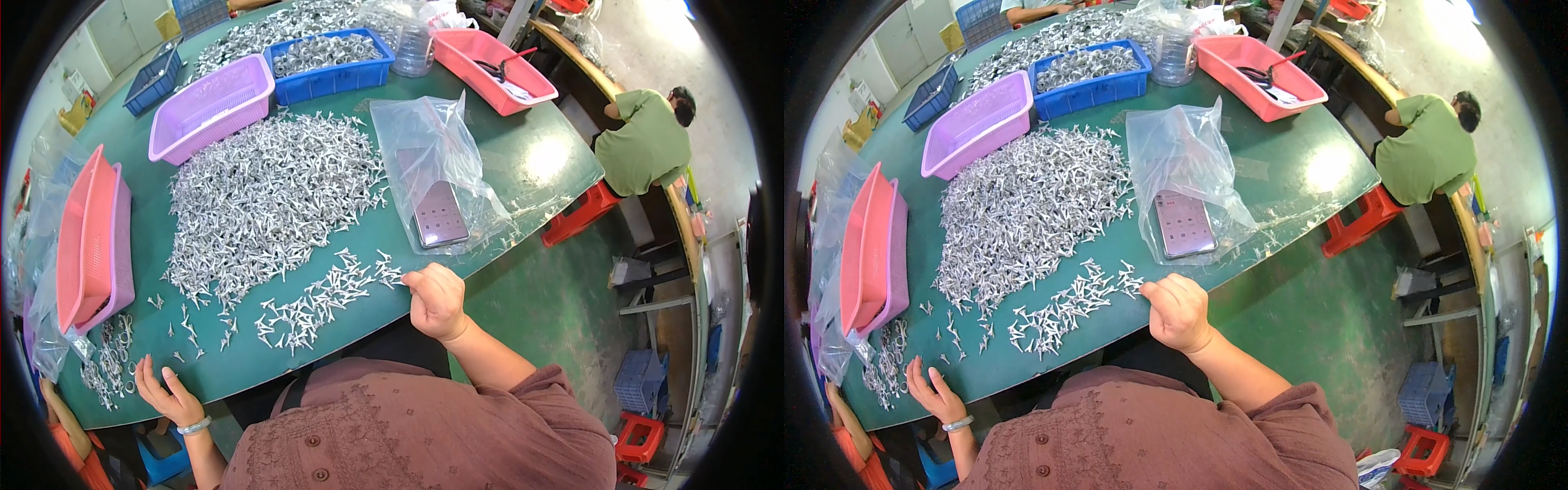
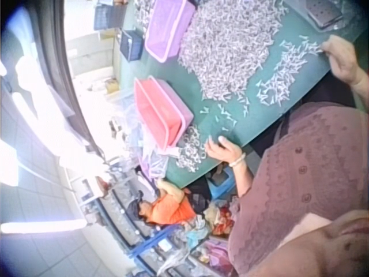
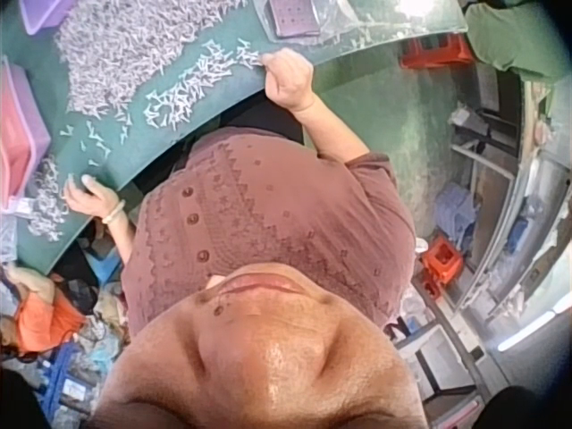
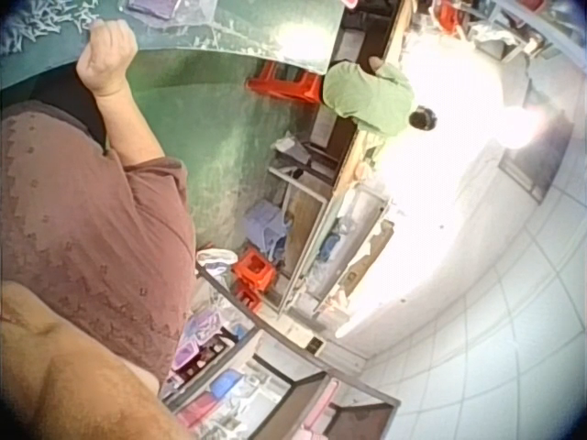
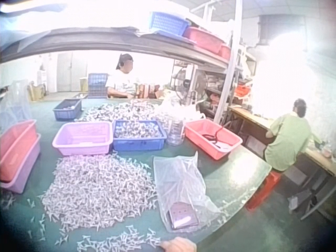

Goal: The person taps and operates a smartphone placed inside a clear plastic bag and sorts small metal figurines across the table by hand.

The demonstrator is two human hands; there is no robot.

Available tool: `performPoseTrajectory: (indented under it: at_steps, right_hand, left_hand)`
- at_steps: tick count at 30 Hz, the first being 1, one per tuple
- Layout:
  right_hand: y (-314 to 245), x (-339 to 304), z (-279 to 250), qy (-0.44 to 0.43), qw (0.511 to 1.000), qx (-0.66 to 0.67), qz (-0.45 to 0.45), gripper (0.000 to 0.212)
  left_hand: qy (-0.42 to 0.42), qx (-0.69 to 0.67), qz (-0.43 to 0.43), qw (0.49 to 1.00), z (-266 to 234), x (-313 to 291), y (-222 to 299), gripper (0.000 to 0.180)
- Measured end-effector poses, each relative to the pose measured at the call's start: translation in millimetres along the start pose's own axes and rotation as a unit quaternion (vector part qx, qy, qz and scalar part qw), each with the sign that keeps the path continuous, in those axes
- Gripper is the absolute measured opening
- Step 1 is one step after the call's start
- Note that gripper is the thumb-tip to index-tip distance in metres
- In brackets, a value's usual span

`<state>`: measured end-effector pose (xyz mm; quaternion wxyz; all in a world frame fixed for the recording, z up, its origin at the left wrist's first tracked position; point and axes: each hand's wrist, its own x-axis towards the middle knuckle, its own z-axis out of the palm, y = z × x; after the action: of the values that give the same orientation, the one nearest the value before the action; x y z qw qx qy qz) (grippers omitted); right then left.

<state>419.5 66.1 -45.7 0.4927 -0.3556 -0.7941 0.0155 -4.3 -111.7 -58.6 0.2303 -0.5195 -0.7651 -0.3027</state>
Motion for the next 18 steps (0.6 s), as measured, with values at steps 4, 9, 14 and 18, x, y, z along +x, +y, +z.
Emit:
performPoseTrajectory:
  at_steps: [4,9,14,18]
  right_hand:
    - [1.0,0.5,0.8,0.003,1.000,0.001,-0.001,0.027]
    - [0.2,-0.2,-0.2,0.002,1.000,0.000,-0.001,0.027]
    - [1.1,1.7,1.7,0.004,1.000,0.002,-0.002,0.026]
    - [0.7,1.8,1.1,0.005,1.000,-0.003,-0.003,0.026]
  left_hand:
    - [0.000,0.001,0.003,1.000,0.7,0.8,-1.2,0.035]
    - [-0.004,0.003,0.002,1.000,0.1,-0.6,0.2,0.035]
    - [0.004,0.005,0.007,1.000,2.2,1.0,-2.4,0.035]
    - [0.004,0.004,0.008,1.000,2.2,0.9,-1.9,0.035]
